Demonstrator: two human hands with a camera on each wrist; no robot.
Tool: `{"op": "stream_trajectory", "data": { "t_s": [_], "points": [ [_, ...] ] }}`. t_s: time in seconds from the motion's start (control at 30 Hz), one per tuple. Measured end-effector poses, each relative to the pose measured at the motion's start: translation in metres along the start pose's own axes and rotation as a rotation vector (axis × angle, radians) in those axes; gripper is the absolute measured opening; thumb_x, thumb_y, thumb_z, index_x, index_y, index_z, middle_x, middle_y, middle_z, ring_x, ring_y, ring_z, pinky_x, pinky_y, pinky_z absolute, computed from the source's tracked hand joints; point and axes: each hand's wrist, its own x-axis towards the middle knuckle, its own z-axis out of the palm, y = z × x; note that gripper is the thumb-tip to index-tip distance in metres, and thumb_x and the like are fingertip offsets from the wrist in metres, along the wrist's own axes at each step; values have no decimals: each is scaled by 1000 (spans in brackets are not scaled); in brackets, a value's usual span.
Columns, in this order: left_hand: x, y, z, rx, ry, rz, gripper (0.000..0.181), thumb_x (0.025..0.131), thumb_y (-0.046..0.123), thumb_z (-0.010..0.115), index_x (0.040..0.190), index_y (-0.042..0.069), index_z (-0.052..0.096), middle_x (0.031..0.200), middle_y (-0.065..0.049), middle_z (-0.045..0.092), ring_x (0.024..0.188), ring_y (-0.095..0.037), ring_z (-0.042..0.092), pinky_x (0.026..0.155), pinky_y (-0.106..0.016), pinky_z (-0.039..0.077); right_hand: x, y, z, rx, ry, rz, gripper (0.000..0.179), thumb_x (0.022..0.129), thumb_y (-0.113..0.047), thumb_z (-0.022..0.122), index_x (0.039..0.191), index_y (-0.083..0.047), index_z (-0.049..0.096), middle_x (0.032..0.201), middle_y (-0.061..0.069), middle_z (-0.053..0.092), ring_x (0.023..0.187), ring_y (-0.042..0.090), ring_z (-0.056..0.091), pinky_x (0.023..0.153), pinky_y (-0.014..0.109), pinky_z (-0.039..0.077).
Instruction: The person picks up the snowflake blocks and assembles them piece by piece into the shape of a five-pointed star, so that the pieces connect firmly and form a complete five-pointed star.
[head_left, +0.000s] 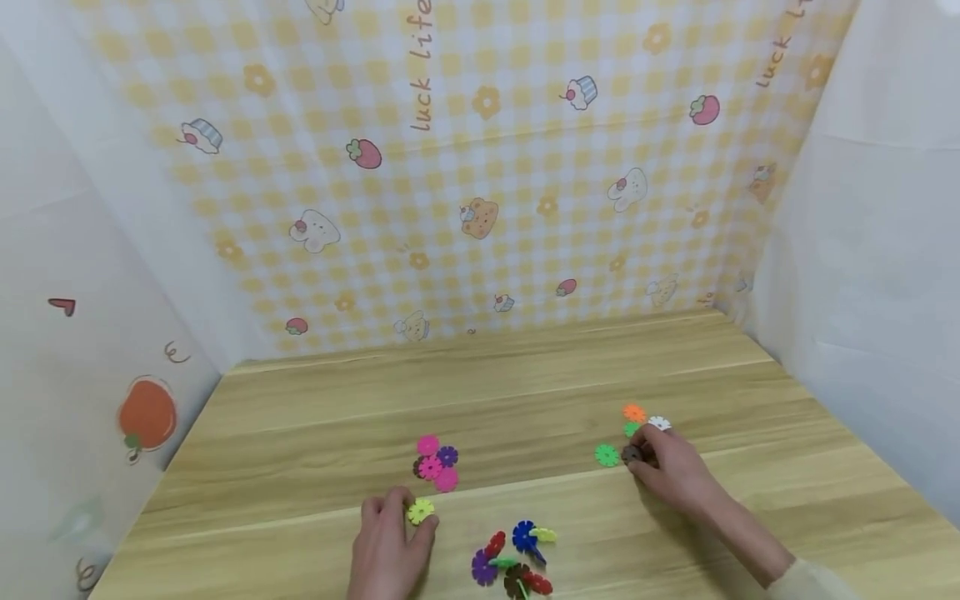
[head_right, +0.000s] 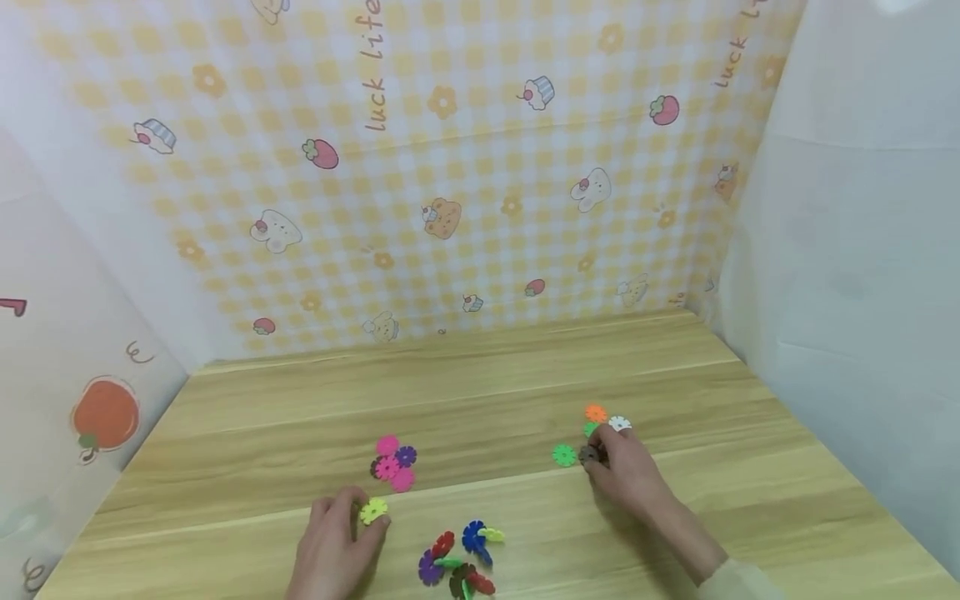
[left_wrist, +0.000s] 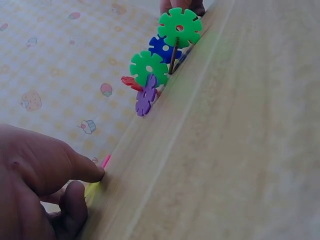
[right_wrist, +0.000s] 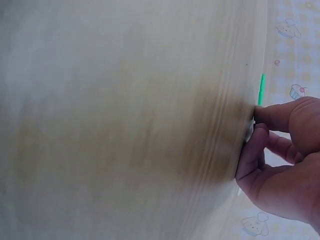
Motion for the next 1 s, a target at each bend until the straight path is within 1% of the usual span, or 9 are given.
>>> {"op": "stream_trajectory", "data": {
  "t_s": [0.07, 0.23, 0.33, 0.53, 0.67, 0.73, 0.8, 0.9, 1.0],
  "points": [
    [0, 1, 0, -11, 7, 1, 38, 79, 26, 77, 105, 5, 58, 103, -17, 54, 83, -25, 57, 73, -45, 53, 0, 1, 0, -8, 10, -19, 18, 82, -9, 72, 97, -8, 62, 88, 2, 62, 84, 16, 57, 70, 32, 49],
    [-1, 3, 2, -19, 15, 25, 37, 77, 25, 79, 101, 6, 59, 90, -5, 56, 79, -17, 53, 70, -36, 49, -3, 6, -1, -23, 6, -6, 15, 81, -9, 73, 94, -9, 65, 84, -4, 63, 78, 10, 56, 66, 25, 49],
    [-1, 4, 3, -10, 24, 54, 36, 76, 24, 80, 100, 6, 59, 87, -3, 54, 76, -16, 51, 67, -33, 45, -3, 6, -1, -21, -7, 7, 15, 81, -10, 73, 94, -9, 66, 83, -4, 64, 78, 9, 57, 66, 25, 49],
    [0, 3, 0, -7, 41, 70, 35, 76, 22, 80, 99, 6, 60, 88, -2, 56, 79, -15, 52, 70, -36, 47, -1, 3, -3, 19, -36, 51, 16, 82, -16, 75, 94, -11, 66, 82, -3, 63, 76, 11, 56, 64, 26, 47],
    [0, 3, -1, -15, 26, 77, 32, 74, 22, 81, 97, 9, 62, 84, 1, 55, 75, -12, 49, 67, -29, 44, -4, 2, -4, 56, -21, 100, 13, 82, -19, 76, 89, -15, 67, 78, -3, 61, 71, 10, 51, 61, 23, 42],
    [-1, 4, -1, -29, 13, 103, 31, 73, 19, 80, 97, 9, 62, 81, 3, 54, 71, -10, 47, 63, -25, 42, -7, 0, -6, 95, -4, 131, 11, 83, -22, 76, 88, -16, 68, 78, -3, 62, 70, 9, 50, 60, 23, 41],
    [-3, 5, -2, -58, -9, 127, 31, 73, 16, 78, 98, 9, 62, 78, 4, 55, 67, -9, 46, 59, -22, 40, -12, -6, -9, 213, -5, 191, 13, 85, -24, 74, 90, -13, 69, 79, -1, 64, 68, 8, 51, 59, 23, 45],
    [-5, 7, -3, -115, -41, 146, 33, 73, 11, 75, 103, 9, 61, 75, 5, 57, 63, -6, 48, 57, -19, 42, -21, -26, -16, 494, -50, 287, 24, 88, -26, 72, 99, -6, 67, 87, 2, 67, 73, 10, 57, 65, 26, 54],
    [-7, 8, -5, -201, -71, 130, 36, 73, 7, 72, 107, 9, 60, 74, 5, 57, 63, -5, 51, 58, -18, 45, -32, -56, -20, 783, -165, 327, 29, 91, -26, 67, 105, -2, 60, 95, 4, 66, 80, 15, 61, 72, 35, 58]
  ]
}}
